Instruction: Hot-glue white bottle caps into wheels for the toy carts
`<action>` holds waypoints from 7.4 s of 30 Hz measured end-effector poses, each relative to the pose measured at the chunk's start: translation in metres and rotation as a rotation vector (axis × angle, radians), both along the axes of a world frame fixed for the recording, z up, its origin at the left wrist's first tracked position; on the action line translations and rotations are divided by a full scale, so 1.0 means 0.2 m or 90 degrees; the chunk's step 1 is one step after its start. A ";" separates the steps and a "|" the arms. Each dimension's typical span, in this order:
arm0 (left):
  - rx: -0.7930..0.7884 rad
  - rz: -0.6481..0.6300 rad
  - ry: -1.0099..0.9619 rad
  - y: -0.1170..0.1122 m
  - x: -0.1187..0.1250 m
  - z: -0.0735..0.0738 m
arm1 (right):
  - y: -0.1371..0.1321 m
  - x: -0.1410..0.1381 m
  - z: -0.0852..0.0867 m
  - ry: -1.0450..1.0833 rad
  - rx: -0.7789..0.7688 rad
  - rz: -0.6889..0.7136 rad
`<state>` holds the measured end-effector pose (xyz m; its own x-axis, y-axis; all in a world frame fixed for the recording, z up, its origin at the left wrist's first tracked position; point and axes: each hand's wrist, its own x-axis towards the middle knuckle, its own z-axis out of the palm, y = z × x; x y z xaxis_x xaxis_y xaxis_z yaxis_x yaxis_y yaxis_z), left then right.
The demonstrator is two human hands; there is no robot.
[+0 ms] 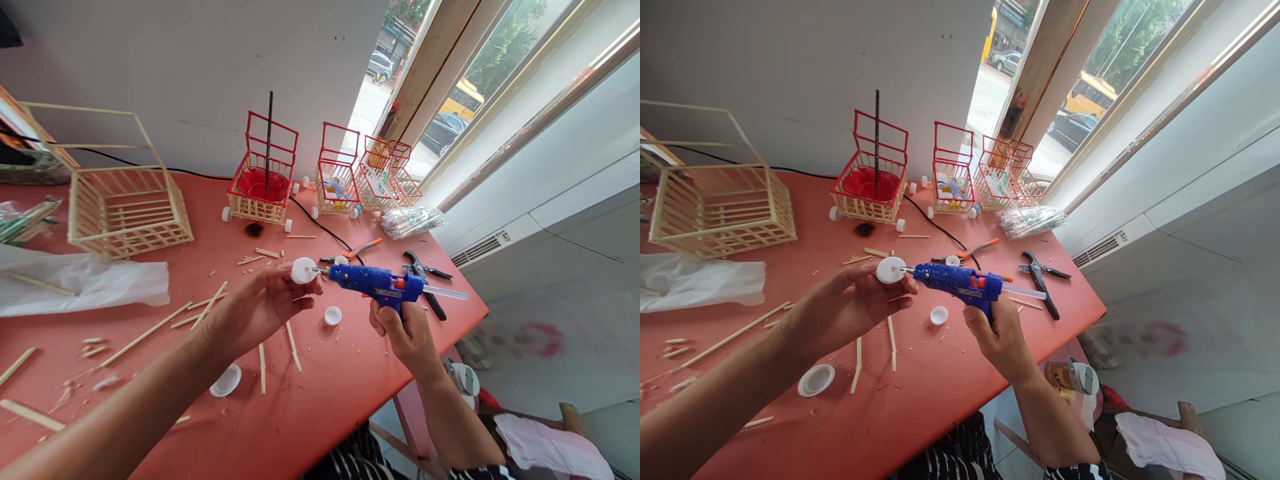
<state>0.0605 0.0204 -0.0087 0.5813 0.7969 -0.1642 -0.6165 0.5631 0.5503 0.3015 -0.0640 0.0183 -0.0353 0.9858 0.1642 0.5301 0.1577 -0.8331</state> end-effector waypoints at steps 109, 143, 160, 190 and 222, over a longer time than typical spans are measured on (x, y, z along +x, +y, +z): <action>0.032 -0.040 -0.034 -0.01 0.01 0.00 | -0.05 -0.02 0.06 -0.057 0.059 0.004; 0.030 -0.013 -0.027 -0.02 0.01 0.01 | -0.05 -0.01 0.05 -0.068 0.077 0.001; 0.044 -0.021 -0.020 -0.03 0.01 0.01 | -0.04 -0.01 0.06 -0.064 0.101 0.003; 0.037 -0.005 -0.025 -0.02 0.01 0.01 | -0.06 -0.02 0.06 -0.068 0.095 0.020; 0.047 0.005 -0.013 -0.01 0.00 0.00 | -0.03 0.02 0.03 -0.048 0.130 -0.064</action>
<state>0.0606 0.0184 -0.0091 0.5778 0.8108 -0.0932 -0.6322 0.5169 0.5772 0.3061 -0.0703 0.0249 0.0420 0.9314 0.3615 0.6108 0.2623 -0.7471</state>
